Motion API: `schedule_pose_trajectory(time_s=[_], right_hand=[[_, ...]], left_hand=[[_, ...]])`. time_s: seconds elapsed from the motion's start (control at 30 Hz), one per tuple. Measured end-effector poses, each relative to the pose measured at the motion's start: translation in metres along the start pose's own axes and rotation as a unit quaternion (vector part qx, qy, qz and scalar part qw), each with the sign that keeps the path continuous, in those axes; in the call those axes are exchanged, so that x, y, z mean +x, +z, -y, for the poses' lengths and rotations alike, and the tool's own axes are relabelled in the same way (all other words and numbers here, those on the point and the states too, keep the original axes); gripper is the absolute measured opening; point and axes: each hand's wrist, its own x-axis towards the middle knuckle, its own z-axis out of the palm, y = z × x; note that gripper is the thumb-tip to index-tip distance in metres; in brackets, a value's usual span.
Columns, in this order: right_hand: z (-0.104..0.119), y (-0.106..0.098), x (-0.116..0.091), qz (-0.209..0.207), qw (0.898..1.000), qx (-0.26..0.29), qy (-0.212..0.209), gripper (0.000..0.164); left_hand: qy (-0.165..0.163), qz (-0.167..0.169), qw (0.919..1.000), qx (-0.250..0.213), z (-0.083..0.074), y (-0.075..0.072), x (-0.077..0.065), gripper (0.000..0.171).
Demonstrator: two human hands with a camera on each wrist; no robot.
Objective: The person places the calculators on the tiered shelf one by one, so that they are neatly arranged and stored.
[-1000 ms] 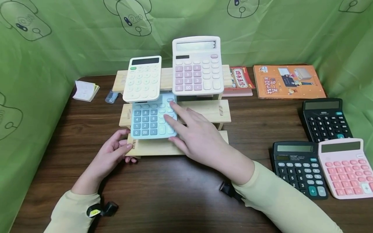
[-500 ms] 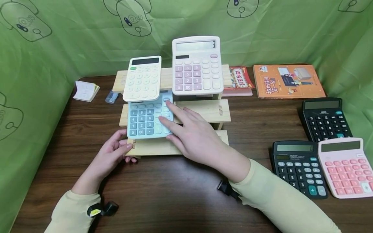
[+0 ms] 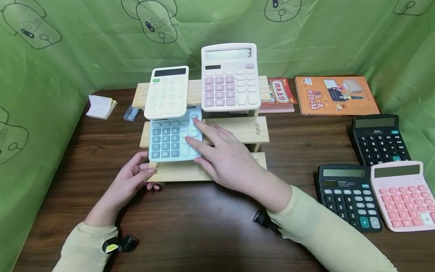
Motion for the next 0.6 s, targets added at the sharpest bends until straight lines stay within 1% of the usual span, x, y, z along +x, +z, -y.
schedule_pose_trajectory(time_s=[0.17, 0.3, 0.43, 0.6], right_hand=[[-0.001, -0.002, -0.002, 0.003, 1.0, 0.008, -0.008, 0.048], [-0.002, -0.01, -0.008, 0.024, 1.0, -0.002, -0.007, 0.05], [-0.004, -0.02, -0.017, 0.052, 0.998, -0.022, 0.006, 0.057], [-0.01, -0.03, -0.031, 0.072, 0.997, -0.03, 0.002, 0.062]], left_hand=[[-0.001, 0.0, 1.0, 0.001, 0.001, 0.0, 0.0, 0.039], [-0.002, 0.001, 1.0, -0.001, 0.001, 0.001, 0.001, 0.04], [-0.001, -0.002, 1.0, -0.009, 0.001, 0.002, 0.001, 0.041], [-0.001, -0.006, 0.9999, -0.009, 0.001, 0.002, 0.001, 0.042]])
